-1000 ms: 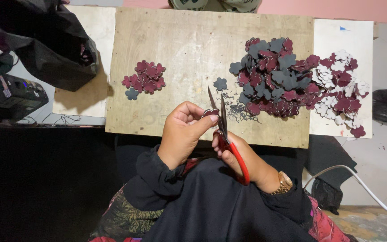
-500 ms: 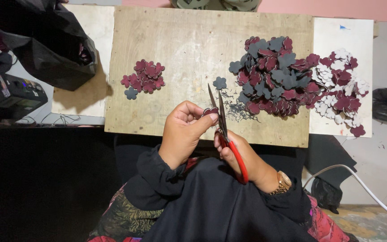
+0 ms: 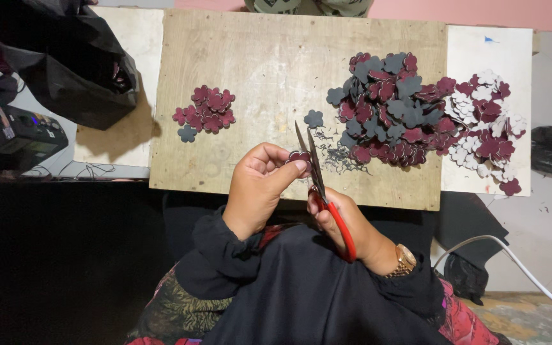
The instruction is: The person sits at a workbench and uses red-handled scissors to trim the edges of small flower-shaped fabric pieces one at a time, placing trimmed pieces on a pile and letting scraps fall on the board. They occasionally reposition the scissors and continue trimming more pieces.
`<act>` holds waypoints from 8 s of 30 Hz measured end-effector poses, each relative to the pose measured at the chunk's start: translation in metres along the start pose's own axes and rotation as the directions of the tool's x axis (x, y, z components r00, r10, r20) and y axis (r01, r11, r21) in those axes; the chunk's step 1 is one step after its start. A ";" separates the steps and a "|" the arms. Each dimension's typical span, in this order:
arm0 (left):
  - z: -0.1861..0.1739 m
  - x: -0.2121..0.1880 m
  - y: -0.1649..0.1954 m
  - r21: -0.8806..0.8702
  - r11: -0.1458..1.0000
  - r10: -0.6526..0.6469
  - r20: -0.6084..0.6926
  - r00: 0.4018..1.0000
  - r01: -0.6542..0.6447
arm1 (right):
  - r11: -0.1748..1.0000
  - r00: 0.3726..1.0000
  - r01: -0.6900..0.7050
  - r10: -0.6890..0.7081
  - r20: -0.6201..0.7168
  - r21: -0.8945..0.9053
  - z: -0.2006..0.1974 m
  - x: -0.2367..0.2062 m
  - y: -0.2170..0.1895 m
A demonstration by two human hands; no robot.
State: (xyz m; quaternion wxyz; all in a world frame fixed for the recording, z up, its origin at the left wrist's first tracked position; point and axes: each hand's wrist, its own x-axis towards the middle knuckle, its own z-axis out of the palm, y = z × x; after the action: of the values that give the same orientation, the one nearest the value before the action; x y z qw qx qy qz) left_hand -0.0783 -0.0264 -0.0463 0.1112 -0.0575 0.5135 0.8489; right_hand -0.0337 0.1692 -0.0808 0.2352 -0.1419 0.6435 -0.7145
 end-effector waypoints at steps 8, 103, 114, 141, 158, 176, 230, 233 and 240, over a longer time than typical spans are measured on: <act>-0.006 0.001 0.006 0.048 0.999 -0.007 0.029 1.000 0.006 | 0.995 1.000 0.025 -0.024 0.015 -0.092 -0.003 0.000 -0.003; -0.106 0.070 -0.032 0.190 0.979 0.155 -0.460 0.874 -0.074 | 0.991 1.000 -0.019 0.021 -0.018 0.131 -0.014 0.003 0.034; -0.130 0.070 -0.043 0.875 0.102 0.458 -0.463 0.759 0.473 | 0.977 0.997 0.051 -0.037 -0.070 0.206 -0.028 -0.009 0.042; 0.010 0.133 -0.130 0.963 -0.060 0.245 0.268 0.932 -0.262 | 0.947 0.910 0.055 0.083 -0.407 0.315 -0.068 -0.026 0.088; -0.001 0.123 -0.114 0.856 0.186 0.506 0.337 0.794 -0.483 | 0.945 0.859 -0.053 0.207 -0.469 0.321 -0.080 -0.009 0.103; -0.006 0.112 -0.100 0.849 0.266 0.472 0.299 0.830 -0.457 | 0.879 0.866 0.022 0.222 -0.449 0.477 -0.081 -0.004 0.093; -0.004 -0.002 -0.030 0.082 0.994 -0.078 0.159 0.984 0.066 | 0.992 0.863 0.028 0.038 -0.504 0.123 -0.001 0.004 -0.017; 0.003 -0.010 -0.013 0.047 0.995 -0.093 0.166 0.982 0.086 | 0.984 0.866 0.097 -0.010 -0.500 0.148 0.001 0.001 -0.024; 0.013 -0.025 -0.002 0.017 0.997 -0.072 0.212 0.975 0.070 | 0.987 0.851 0.153 -0.105 -0.514 0.053 0.008 -0.006 -0.035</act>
State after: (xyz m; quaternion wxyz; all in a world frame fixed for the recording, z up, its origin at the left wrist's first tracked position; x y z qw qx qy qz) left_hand -0.0539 -0.0171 -0.0366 0.1961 0.0156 0.5003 0.8432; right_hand -0.0298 0.1678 -0.0450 0.0145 0.0201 0.6380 -0.7696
